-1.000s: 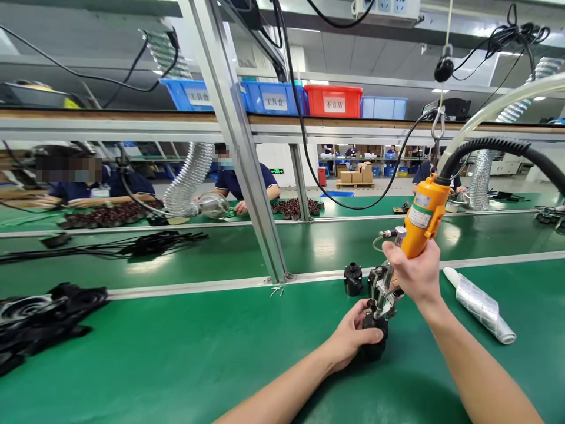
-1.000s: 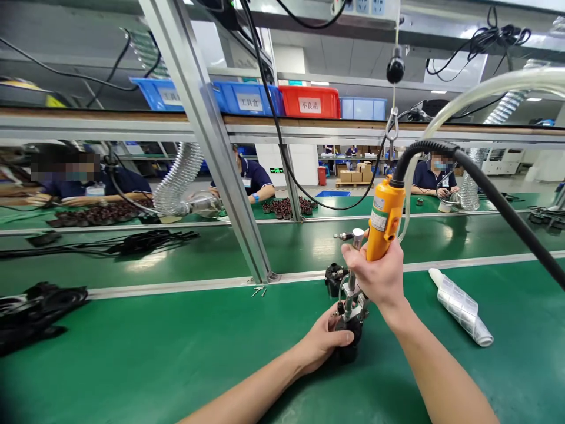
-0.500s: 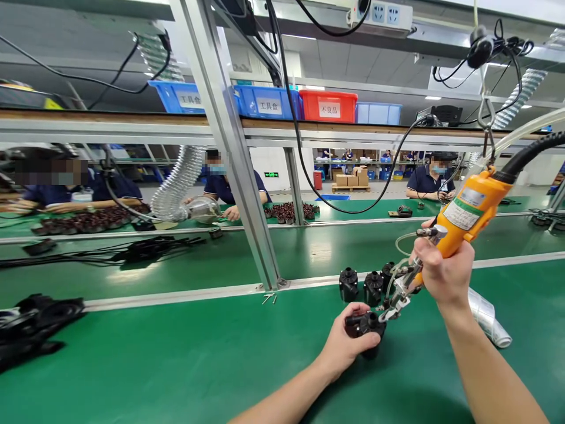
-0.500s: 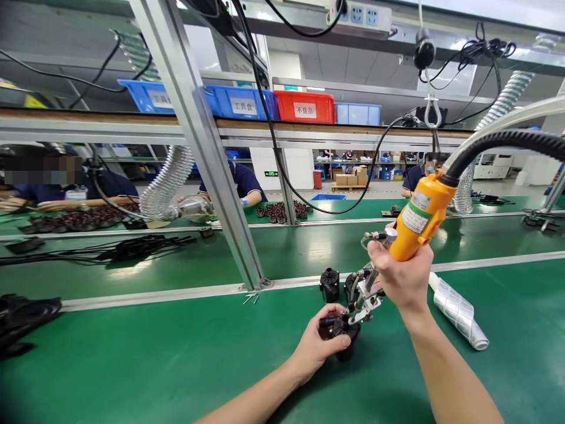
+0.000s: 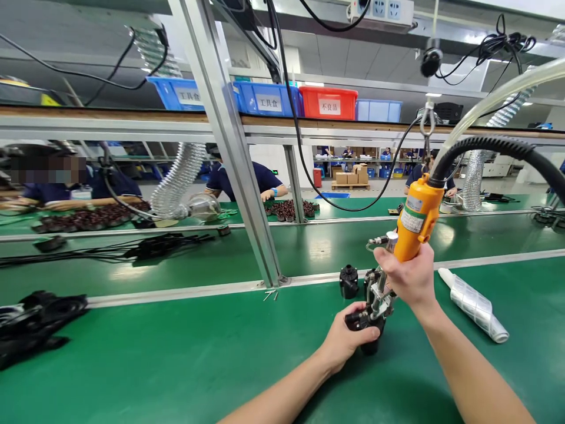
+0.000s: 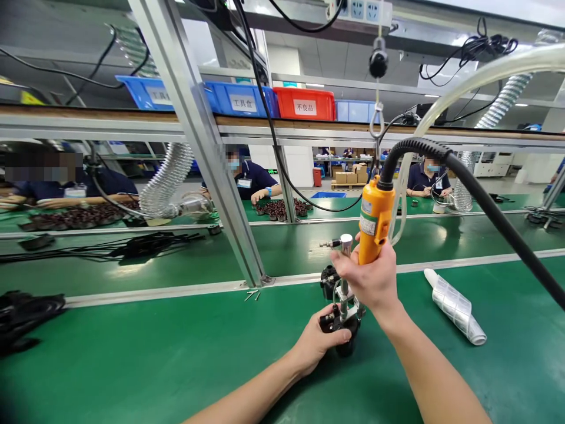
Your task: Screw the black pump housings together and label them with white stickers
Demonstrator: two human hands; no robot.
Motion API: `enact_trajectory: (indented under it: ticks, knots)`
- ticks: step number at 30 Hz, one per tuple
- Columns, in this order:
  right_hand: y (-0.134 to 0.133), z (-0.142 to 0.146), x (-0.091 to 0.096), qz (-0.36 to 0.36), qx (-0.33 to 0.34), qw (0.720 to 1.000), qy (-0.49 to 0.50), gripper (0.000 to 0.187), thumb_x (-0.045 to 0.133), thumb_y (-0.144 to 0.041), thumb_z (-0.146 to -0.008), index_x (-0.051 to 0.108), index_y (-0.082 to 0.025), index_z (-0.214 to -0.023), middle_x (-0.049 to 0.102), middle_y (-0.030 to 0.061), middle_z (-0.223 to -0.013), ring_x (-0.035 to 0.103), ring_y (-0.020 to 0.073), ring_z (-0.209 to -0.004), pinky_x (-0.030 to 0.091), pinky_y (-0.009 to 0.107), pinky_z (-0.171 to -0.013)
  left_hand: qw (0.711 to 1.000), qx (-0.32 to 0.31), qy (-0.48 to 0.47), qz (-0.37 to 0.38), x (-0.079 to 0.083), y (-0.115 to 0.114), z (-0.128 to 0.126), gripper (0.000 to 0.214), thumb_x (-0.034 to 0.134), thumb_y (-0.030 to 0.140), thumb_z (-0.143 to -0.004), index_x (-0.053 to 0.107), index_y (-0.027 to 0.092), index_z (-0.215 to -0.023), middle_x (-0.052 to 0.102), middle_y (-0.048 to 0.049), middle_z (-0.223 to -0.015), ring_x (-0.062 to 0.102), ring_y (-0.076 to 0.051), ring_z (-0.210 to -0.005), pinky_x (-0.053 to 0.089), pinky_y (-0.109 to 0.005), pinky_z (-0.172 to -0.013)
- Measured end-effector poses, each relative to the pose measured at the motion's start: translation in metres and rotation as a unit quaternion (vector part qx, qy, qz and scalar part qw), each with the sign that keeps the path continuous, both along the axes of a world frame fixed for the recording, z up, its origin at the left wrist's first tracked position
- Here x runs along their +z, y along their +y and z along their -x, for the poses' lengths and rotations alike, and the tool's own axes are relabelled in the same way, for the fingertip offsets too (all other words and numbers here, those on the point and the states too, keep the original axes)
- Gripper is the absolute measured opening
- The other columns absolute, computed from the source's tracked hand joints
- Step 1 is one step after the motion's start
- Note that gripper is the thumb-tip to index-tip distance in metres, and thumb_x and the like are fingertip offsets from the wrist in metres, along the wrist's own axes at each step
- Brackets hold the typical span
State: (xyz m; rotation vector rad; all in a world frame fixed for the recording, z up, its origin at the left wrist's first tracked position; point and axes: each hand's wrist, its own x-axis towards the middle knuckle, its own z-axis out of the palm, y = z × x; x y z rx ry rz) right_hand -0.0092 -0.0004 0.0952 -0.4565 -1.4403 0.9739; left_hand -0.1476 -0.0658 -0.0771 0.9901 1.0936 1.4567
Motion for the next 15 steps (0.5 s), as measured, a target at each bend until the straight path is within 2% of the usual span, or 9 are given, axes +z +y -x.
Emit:
enact_trajectory:
  ticks: [4, 8, 11, 13, 15]
  knots:
    - [0.001, 0.003, -0.004, 0.006, -0.014, 1.000, -0.002, 0.041, 0.083, -0.038, -0.068, 0.052, -0.021, -0.089, 0.048, -0.0084, -0.058, 0.039, 0.0091, -0.048, 0.037, 0.024, -0.045, 1.000, -0.003, 0.003, -0.007, 0.000, 0.000, 0.000, 0.057, 0.098, 0.028, -0.059, 0.073, 0.016, -0.109, 0.075, -0.0041, -0.100, 0.064, -0.019, -0.090, 0.046, -0.030, -0.087]
    - [0.006, 0.002, -0.005, 0.015, -0.024, 1.000, 0.001, 0.040, 0.083, -0.040, -0.068, 0.052, -0.021, -0.086, 0.049, -0.0078, -0.058, 0.043, 0.0098, -0.049, 0.041, 0.024, -0.047, 1.000, -0.014, 0.025, -0.001, 0.002, 0.001, 0.004, 0.057, 0.097, 0.031, -0.060, 0.072, 0.017, -0.109, 0.074, -0.0029, -0.097, 0.063, -0.020, -0.088, 0.046, -0.030, -0.084]
    - [0.011, -0.004, -0.003, 0.021, -0.032, 0.999, 0.002, 0.037, 0.082, -0.040, -0.070, 0.053, -0.020, -0.080, 0.049, -0.0065, -0.059, 0.044, 0.0097, -0.050, 0.044, 0.024, -0.048, 0.996, -0.010, 0.087, 0.004, 0.007, -0.002, 0.007, 0.058, 0.096, 0.033, -0.059, 0.071, 0.017, -0.109, 0.072, -0.0027, -0.094, 0.063, -0.021, -0.087, 0.047, -0.033, -0.085]
    - [0.013, -0.011, 0.000, 0.019, -0.043, 0.999, 0.025, 0.036, 0.083, -0.039, -0.069, 0.055, -0.019, -0.080, 0.053, -0.0044, -0.062, 0.048, 0.0104, -0.052, 0.045, 0.024, -0.048, 0.980, 0.049, 0.192, -0.009, 0.011, -0.006, 0.010, 0.057, 0.097, 0.031, -0.057, 0.070, 0.019, -0.106, 0.071, -0.0034, -0.097, 0.063, -0.025, -0.092, 0.047, -0.037, -0.089]
    - [0.016, -0.022, 0.003, 0.006, -0.065, 0.996, 0.069, 0.038, 0.085, -0.036, -0.067, 0.059, -0.017, -0.086, 0.057, -0.0026, -0.066, 0.052, 0.0117, -0.053, 0.047, 0.024, -0.049, 0.934, 0.155, 0.321, -0.036, 0.015, -0.009, 0.012, 0.051, 0.094, 0.026, -0.059, 0.070, 0.023, -0.104, 0.068, -0.0047, -0.107, 0.061, -0.030, -0.106, 0.044, -0.043, -0.099]
